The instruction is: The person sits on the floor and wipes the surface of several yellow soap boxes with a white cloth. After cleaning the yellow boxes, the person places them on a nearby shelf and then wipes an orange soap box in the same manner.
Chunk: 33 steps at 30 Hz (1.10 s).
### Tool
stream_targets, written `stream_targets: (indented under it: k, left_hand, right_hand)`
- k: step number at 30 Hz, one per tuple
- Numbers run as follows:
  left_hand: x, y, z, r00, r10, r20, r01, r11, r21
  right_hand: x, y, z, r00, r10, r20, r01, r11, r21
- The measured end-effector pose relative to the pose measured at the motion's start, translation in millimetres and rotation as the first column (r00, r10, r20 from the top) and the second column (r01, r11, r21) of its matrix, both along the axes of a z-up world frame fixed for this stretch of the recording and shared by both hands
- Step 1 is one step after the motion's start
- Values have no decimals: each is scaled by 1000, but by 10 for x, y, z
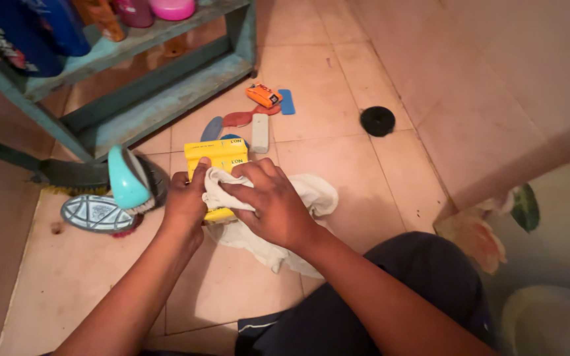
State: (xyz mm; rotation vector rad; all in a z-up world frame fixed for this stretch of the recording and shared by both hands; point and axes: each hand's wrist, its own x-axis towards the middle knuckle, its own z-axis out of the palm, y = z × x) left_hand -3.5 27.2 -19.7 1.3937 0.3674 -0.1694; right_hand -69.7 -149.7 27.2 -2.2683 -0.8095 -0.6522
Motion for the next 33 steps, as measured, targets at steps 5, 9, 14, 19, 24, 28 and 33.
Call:
stream_targets:
  k: [5,9,14,19,24,28,33]
  left_hand:
    - [-40,-102,-5,988,-53,148,36,993,114]
    - [-183,-210,-4,991,-129,21,127,989,73]
    - [-35,-281,-267,966,-143,215,105,978,179]
    - [-162,-202,56,997,-72,2,72,996,44]
    - [-257,-163,347,995,-78,-57,80,996,28]
    - [-259,-248,314,986,-157,63,154,987,56]
    - [-341,-349,291,957,-267,110,265,964,33]
  right_hand:
    - [122,-32,-87,985,-166,43,160,980,121]
    - [187,-147,-173,929,-258,-266,338,884,322]
    - [165,-168,-222,956,-235,-178,283,897,339]
    - [-8,-120,-63,976,-188,-110,205,966,160]
    - [-18,-82,4,987,-156,-37,157,986,49]
    - [97,-144,-54,947,-276,-165,305,934,184]
    - [260,-321,-225,878,-350,-326,468,772,431]
